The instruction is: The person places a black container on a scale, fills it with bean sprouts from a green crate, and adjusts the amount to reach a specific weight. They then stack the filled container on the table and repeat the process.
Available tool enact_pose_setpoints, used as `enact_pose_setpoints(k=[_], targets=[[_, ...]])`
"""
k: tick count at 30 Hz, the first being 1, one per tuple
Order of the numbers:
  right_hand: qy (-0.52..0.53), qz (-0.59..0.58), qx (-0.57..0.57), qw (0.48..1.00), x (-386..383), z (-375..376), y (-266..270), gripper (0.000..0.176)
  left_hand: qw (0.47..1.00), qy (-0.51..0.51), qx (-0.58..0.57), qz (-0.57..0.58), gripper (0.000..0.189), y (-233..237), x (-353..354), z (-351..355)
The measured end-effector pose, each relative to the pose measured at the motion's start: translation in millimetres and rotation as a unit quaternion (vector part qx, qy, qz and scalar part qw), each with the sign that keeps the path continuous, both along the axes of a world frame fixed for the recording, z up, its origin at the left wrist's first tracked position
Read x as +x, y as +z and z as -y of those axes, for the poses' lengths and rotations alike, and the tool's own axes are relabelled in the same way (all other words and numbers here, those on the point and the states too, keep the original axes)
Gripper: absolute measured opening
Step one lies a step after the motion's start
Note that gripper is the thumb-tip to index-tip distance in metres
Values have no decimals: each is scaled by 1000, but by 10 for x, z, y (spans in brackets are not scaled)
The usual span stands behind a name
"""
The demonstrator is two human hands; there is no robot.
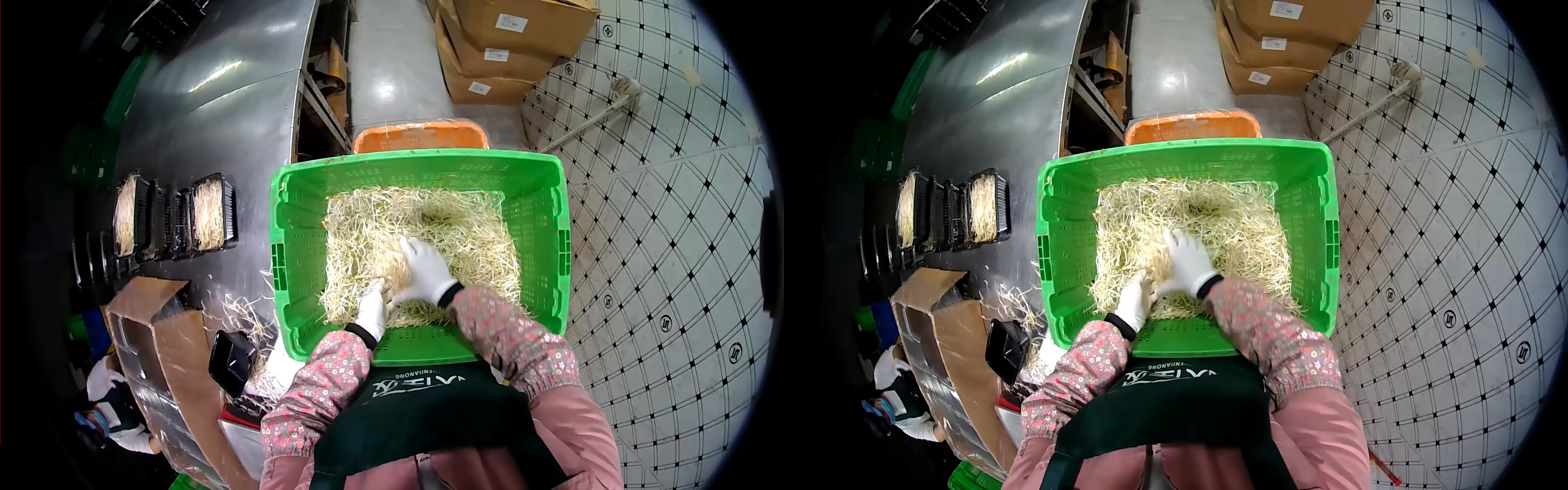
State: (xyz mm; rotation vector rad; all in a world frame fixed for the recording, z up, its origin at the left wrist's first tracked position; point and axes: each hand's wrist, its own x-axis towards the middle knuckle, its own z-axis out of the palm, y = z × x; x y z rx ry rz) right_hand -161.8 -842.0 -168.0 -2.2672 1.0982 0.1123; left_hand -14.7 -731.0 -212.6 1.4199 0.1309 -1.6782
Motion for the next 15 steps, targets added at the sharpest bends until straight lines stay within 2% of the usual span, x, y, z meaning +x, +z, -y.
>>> enact_pose_setpoints(k=[1, 2, 3, 5, 7, 8, 9, 11, 12, 13, 14, 15], targets=[[6, -15, -33, 999, 10, -149, 153, 130, 998, 23, -2, -57, 52, 120, -63, 19], [9, -14, -34, 999, 21, -256, 163, 130, 998, 39, 46, 11, 55, 169, -161, 3], [14, -44, -54, 997, 28, -339, 158, 129, 998, 43, 45, 12, 55, 197, -203, -19], [19, -71, -80, 994, 72, -359, 78, 129, 998, -7, 57, 36, 59, 258, -236, -29], [-20, -51, -89, 995, 128, -281, -91, 124, 999, -32, 26, 3, 63, 336, -132, -53], [-36, -36, -22, 998, 117, -141, -166, 115, 999, -27, -13, 28, 62, 476, -105, -85], [-31, -33, -23, 999, 71, 14, -186, 115, 997, -20, -50, 53, 60, 712, -70, -107], [-119, 84, 180, 973, -89, 323, -210, 110, 985, 31, -156, 68, 48, 1306, 187, -139], [-140, 112, 202, 963, -194, 454, -314, 110, 970, 57, -188, 145, 38, 1597, 348, -194], [-161, 139, 225, 951, -267, 569, -423, 110, 930, 98, -205, 288, 31, 1810, 484, -304], [-160, 81, 273, 945, -288, 714, -127, 113, 863, 52, -132, 486, 32, 2053, 664, -452], [-152, 80, 274, 946, -319, 762, -205, 113, 811, 147, -147, 547, 38, 1921, 970, -783]])
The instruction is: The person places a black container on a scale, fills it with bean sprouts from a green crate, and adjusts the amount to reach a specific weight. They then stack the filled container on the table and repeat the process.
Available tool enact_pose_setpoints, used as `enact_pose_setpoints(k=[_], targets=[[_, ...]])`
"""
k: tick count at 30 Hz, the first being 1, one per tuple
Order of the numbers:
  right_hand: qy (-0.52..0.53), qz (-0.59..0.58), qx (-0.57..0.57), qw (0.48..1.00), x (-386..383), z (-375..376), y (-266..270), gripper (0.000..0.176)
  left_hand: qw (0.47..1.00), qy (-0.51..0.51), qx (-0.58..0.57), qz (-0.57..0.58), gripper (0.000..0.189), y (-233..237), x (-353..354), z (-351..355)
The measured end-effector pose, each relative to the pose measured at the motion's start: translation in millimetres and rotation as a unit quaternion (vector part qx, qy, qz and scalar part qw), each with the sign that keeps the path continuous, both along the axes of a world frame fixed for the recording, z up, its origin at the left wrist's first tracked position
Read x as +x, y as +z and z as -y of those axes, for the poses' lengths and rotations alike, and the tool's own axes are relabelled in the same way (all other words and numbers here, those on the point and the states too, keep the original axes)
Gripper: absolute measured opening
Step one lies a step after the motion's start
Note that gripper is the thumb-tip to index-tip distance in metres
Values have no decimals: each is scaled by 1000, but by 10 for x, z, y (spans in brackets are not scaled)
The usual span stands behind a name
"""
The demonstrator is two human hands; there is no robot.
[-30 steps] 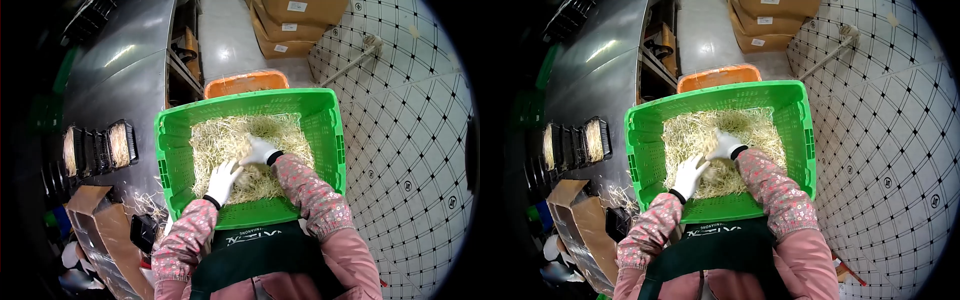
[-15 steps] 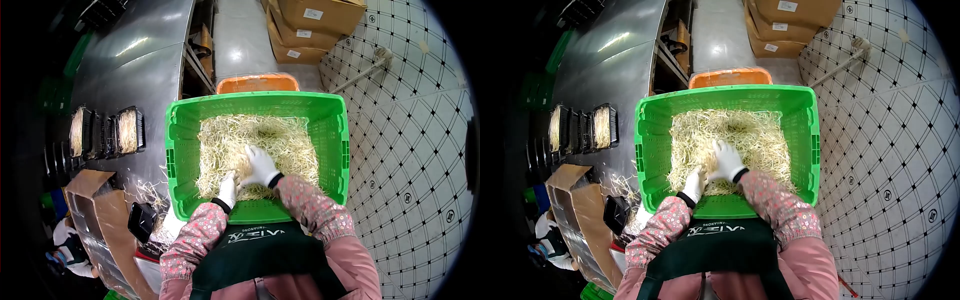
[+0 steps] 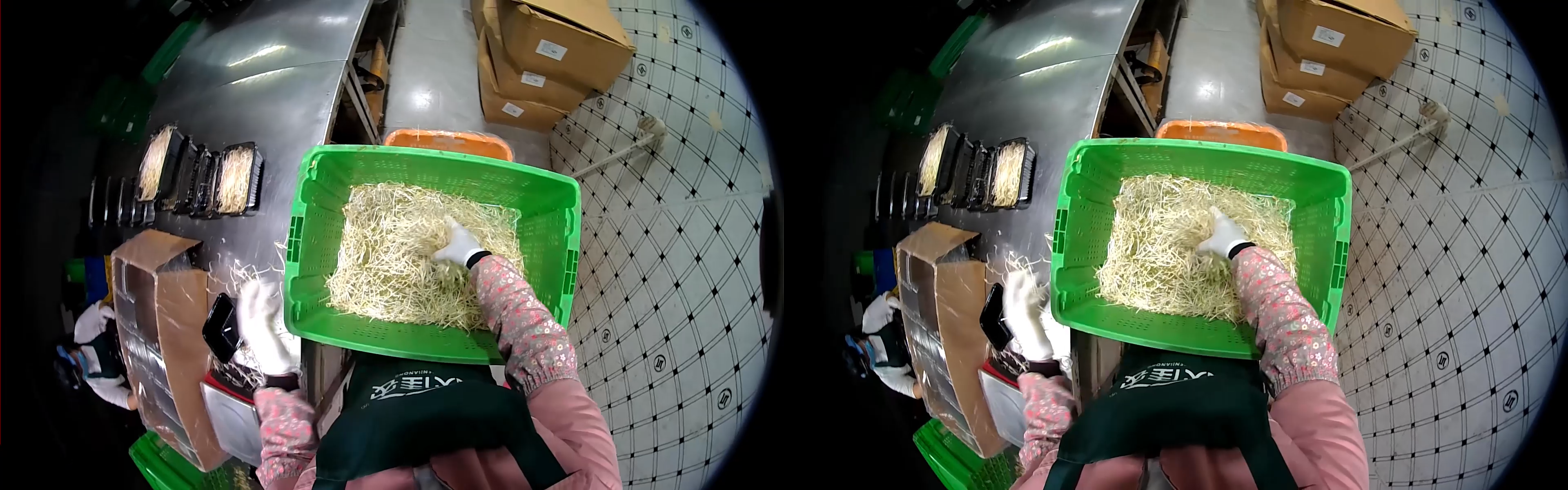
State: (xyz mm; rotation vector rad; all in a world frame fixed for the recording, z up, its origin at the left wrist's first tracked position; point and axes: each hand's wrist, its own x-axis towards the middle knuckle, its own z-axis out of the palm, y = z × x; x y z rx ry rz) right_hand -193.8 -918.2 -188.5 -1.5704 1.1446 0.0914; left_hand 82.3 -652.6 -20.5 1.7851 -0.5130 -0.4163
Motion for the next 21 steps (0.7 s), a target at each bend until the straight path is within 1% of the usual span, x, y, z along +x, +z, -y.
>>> enact_pose_setpoints(k=[2, 3, 4, 6, 7, 8, 9, 10, 11, 12, 14, 15, 16, 18, 19, 20, 21], targets=[[67, -105, -99, 987, -20, 77, -200, 120, 983, 168, -52, 45, 48, 48, 376, -532], [83, -119, -131, 981, -7, 45, -214, 121, 968, 235, -26, 83, 54, -40, 597, -864], [95, -118, -134, 979, 37, -8, -195, 121, 947, 300, 0, 119, 61, -186, 795, -1163], [90, -173, -149, 969, 145, -136, -113, 119, 927, 371, -41, 29, 68, -358, 1021, -1522], [63, -155, -182, 969, 151, -186, -121, 103, 926, 375, -40, -30, 77, -337, 1048, -1584], [73, -155, -187, 967, 138, -147, -117, 103, 909, 408, -43, -64, 72, -412, 1121, -1651], [66, -122, -151, 979, 105, -84, -84, 92, 915, 392, -27, -90, 69, -548, 1224, -1822], [57, -90, -113, 988, 62, -25, -58, 81, 920, 374, -11, -115, 66, -752, 1394, -2038], [8, -14, -145, 989, -19, -9, -178, 61, 918, 370, -26, -139, 61, -1137, 1680, -2349], [-44, 46, -74, 995, -77, 27, -60, 62, 899, 392, -37, -190, 64, -1105, 1637, -2254], [-60, 107, -66, 990, -272, 144, -175, 60, 883, 427, 36, -191, 67, -993, 1515, -2067], [-133, 243, 73, 958, -290, 104, 26, 58, 876, 440, 39, -192, 65, -1036, 1485, -2029], [-169, 222, 114, 953, -330, 78, 128, 58, 875, 436, 20, -211, 53, -1260, 1615, -2144], [-178, 219, 124, 952, -428, 126, 1, 60, 887, 419, 34, -190, 38, -1649, 1808, -2330], [-202, 228, 124, 944, -414, 102, 77, 59, 882, 431, 3, -190, 26, -1760, 1842, -2347], [-226, 236, 126, 937, -396, 66, 148, 58, 892, 418, 4, -168, 20, -1862, 1898, -2370], [-231, 244, 109, 936, -309, -35, 430, 55, 878, 446, -67, -161, 19, -1859, 1877, -2301]])
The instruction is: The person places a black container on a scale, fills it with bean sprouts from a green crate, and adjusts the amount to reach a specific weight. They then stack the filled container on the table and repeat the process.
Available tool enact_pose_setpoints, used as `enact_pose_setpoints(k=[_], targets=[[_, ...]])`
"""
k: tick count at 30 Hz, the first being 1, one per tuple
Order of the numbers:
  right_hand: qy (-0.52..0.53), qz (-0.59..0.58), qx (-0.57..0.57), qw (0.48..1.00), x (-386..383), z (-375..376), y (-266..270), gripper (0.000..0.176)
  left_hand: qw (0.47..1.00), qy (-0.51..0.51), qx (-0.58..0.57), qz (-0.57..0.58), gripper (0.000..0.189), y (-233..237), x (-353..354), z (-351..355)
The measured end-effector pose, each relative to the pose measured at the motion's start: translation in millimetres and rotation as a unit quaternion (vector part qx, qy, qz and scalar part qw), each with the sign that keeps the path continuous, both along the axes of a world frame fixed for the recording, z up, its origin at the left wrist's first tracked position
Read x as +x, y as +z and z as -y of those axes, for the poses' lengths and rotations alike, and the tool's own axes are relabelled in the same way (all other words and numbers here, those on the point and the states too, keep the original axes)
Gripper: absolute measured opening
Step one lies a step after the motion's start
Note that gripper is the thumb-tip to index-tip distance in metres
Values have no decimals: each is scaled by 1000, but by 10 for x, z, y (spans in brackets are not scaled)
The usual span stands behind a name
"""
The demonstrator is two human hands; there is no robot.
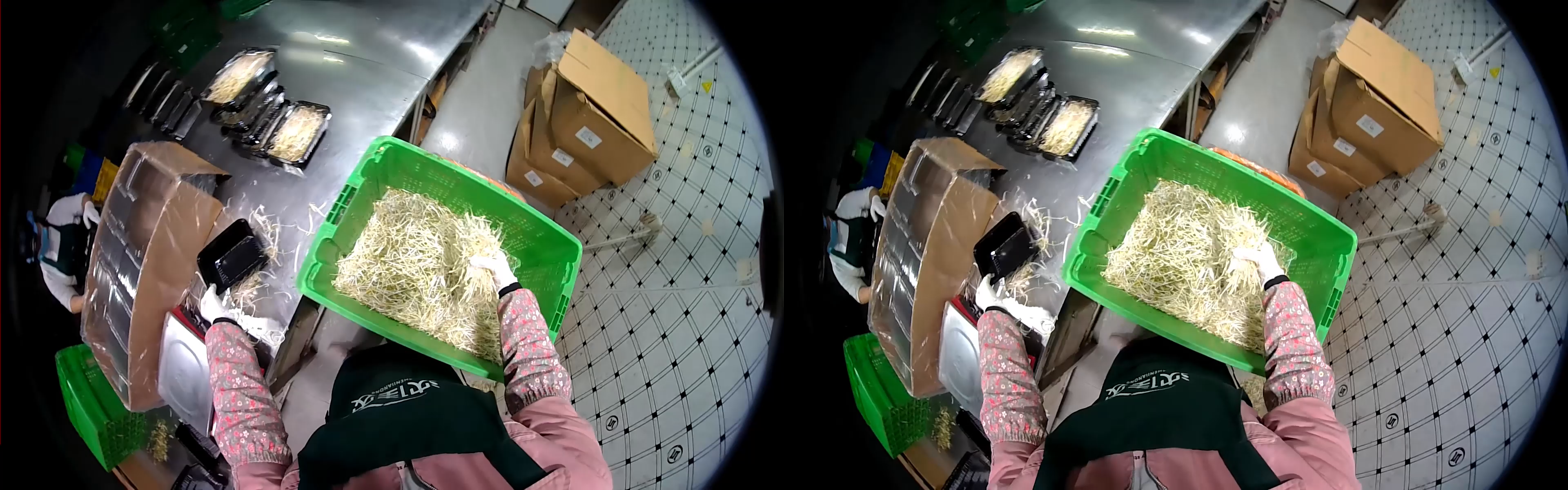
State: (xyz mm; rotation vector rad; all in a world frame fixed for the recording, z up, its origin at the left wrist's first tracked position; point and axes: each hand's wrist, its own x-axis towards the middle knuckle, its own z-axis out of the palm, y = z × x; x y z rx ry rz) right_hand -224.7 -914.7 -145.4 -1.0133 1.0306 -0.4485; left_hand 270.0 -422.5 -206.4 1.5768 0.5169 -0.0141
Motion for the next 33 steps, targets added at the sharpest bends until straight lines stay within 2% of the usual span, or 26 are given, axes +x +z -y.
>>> enact_pose_setpoints(k=[1, 3, 5, 7, 8, 9, 10, 11, 12, 13, 14, 15, 17, 19, 21, 23, 25, 27, 29, 30, 31, 32, 33], targets=[[48, 67, 8, 997, 24, 71, -142, 55, 997, 44, -56, 36, 19, 62, -71, 149], [89, 113, -10, 990, 322, -116, 343, 54, 995, 1, -55, 84, 19, 361, -220, 296], [125, 141, -6, 982, 642, -297, 647, 57, 983, 45, 24, 177, 14, 599, -307, 432], [249, 128, -114, 953, 1117, -524, 959, 62, 977, 20, -29, 208, 10, 1223, -551, 617], [293, 166, -134, 932, 1398, -761, 1277, 63, 972, 7, 53, 227, 15, 1452, -621, 615], [337, 146, -120, 922, 1642, -908, 1425, 62, 950, -9, 118, 290, 22, 1594, -661, 593], [373, 148, -201, 894, 1915, -1083, 1497, 64, 924, -4, 81, 375, 34, 1656, -677, 615], [405, 150, -279, 858, 2201, -1294, 1561, 67, 889, -40, 144, 434, 41, 1974, -826, 600], [444, 9, -475, 760, 2430, -1577, 1902, 73, 884, -76, 173, 429, 44, 2351, -1012, 568], [447, -54, -609, 653, 2677, -1886, 2065, 68, 810, -81, 286, 506, 49, 2488, -1055, 484], [445, -61, -663, 599, 2936, -2162, 2054, 61, 783, -110, 339, 510, 54, 2593, -1132, 393], [439, -64, -713, 544, 3179, -2446, 2025, 54, 760, -140, 433, 464, 59, 2673, -1227, 308], [454, -15, -765, 457, 3532, -3049, 2113, 39, 748, -185, 467, 433, 62, 2685, -1315, 107], [462, 40, -786, 409, 3828, -3614, 2055, 36, 769, -219, 483, 358, 57, 2623, -1376, -161], [485, 98, -778, 387, 3952, -4115, 2152, 35, 828, -159, 360, 398, 51, 2231, -1232, -566], [475, 207, -764, 384, 4082, -4483, 2004, 36, 921, -115, 164, 335, 45, 1861, -1234, -947], [513, 224, -755, 341, 4186, -4784, 1784, 43, 945, -107, 86, 296, 47, 1635, -1274, -1270], [575, 194, -731, 313, 4258, -4990, 1578, 55, 976, -98, 103, 168, 64, 1528, -1302, -1550], [578, 188, -746, 271, 4276, -5129, 1426, 57, 904, -67, 336, 257, 72, 1615, -1305, -1732], [569, 211, -739, 292, 4281, -5174, 1307, 56, 854, -98, 417, 295, 74, 1742, -1310, -1788], [557, 234, -732, 314, 4266, -5215, 1293, 55, 854, -146, 407, 291, 64, 1836, -1312, -1780], [601, 183, -713, 313, 4258, -5227, 1292, 60, 831, -189, 454, 262, 59, 1838, -1271, -1786], [604, 187, -710, 311, 4287, -5214, 1243, 60, 804, -230, 498, 230, 55, 1833, -1246, -1787]])
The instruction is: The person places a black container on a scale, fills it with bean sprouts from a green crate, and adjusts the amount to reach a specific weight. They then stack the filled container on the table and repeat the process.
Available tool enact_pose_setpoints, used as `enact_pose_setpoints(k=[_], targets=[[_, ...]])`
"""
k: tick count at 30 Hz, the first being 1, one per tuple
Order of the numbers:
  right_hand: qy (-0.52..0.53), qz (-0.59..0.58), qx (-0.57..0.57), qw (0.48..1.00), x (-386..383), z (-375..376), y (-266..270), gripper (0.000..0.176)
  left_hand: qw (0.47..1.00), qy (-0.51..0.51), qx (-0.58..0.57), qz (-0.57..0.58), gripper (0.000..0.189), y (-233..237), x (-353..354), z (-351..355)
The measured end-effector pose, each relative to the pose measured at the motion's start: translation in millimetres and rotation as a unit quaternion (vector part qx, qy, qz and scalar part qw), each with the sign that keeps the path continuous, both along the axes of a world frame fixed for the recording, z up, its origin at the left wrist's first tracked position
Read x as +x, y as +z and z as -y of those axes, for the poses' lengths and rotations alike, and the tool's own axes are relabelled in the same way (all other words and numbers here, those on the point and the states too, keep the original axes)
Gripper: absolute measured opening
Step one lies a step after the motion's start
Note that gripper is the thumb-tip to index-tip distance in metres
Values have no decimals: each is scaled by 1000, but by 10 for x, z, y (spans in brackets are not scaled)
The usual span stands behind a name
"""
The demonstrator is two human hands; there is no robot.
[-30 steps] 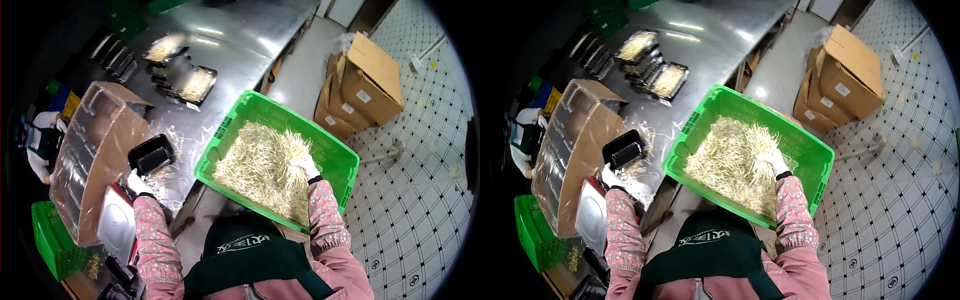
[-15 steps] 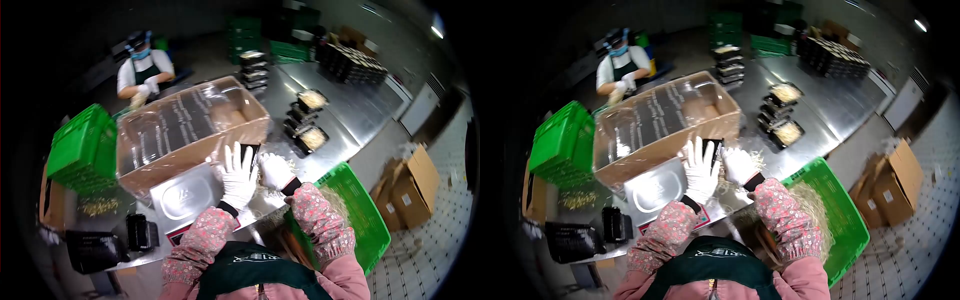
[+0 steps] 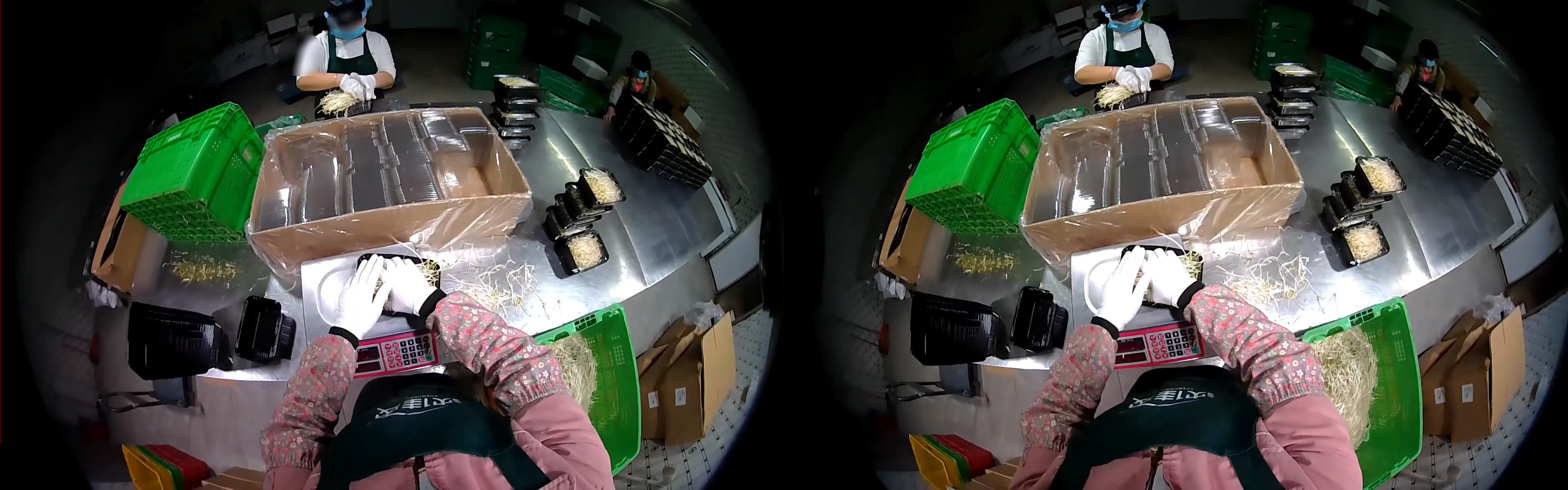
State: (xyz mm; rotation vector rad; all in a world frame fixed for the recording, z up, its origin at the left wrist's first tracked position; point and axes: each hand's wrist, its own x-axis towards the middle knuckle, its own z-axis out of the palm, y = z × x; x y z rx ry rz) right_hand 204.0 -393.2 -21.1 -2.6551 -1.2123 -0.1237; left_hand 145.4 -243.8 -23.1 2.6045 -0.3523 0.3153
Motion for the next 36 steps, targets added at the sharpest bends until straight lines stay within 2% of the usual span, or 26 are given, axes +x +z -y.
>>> enact_pose_setpoints(k=[2, 4, 6, 8, 11, 12, 13, 14, 15, 16, 17, 18, 20, 21, 22, 24, 25, 29, 32, 34, 35, 36], targets=[[21, -31, 71, 997, 43, 74, -94, 68, 1000, 22, -2, 14, 53, -19, -5, 59], [57, -233, 107, 965, 183, 221, 1, 92, 999, 40, -2, 26, 50, -56, -17, 95], [101, -314, 196, 924, 232, 466, 106, 96, 998, 52, 31, 36, 49, -104, -25, 109], [121, -381, 218, 890, 266, 748, 407, 84, 998, 54, 32, 31, 47, -75, -76, 149], [107, -417, 249, 867, 481, 1185, 638, 83, 976, 58, -208, 15, 47, -152, -107, 53], [99, -430, 280, 853, 526, 1294, 644, 84, 973, 78, -218, 8, 48, 22, -158, 20], [29, -444, 311, 840, 535, 1353, 625, 85, 964, 96, -247, 9, 49, 71, -133, -75], [32, -447, 310, 839, 538, 1356, 589, 85, 955, 112, -276, 11, 50, 115, -100, -140], [24, -299, 214, 930, 512, 1325, 616, 93, 955, 114, -275, 11, 50, 201, -87, -108], [14, -138, 109, 984, 464, 1272, 688, 101, 975, 89, -200, 33, 51, 325, -80, -34], [9, -151, 58, 987, 375, 1144, 733, 108, 989, 63, -125, 56, 52, 439, -71, 57], [23, -146, 13, 989, 319, 1028, 724, 107, 995, 35, -47, 79, 53, 498, -51, 140], [44, -86, -86, 992, 360, 905, 491, 101, 996, 18, 81, 24, 50, 251, -5, 210], [35, -110, -59, 992, 392, 913, 410, 68, 996, 21, 84, 29, 48, 115, -6, 183], [36, -109, -58, 992, 403, 937, 408, 68, 995, 24, 87, 35, 46, 43, -21, 163], [-24, -166, -41, 985, 403, 990, 400, 31, 997, 47, 36, 53, 43, -51, -78, 158], [-16, -114, 9, 993, 368, 1008, 334, 18, 996, 64, 11, 61, 43, -85, -110, 182], [-66, -112, 67, 989, 483, 1122, 390, 16, 994, 78, -39, 71, 45, -167, -129, 204], [-46, -100, 68, 992, 631, 1371, 786, 15, 989, 87, -108, 59, 47, -148, -159, 212], [-42, -150, 138, 978, 623, 1419, 1112, 14, 986, 84, -139, 48, 52, -142, -182, 201], [-36, -207, 190, 959, 558, 1407, 1306, 13, 970, 91, -221, 44, 54, -161, -199, 198], [-36, -206, 189, 959, 532, 1355, 1344, 13, 948, 97, -301, 39, 57, -165, -214, 196]])
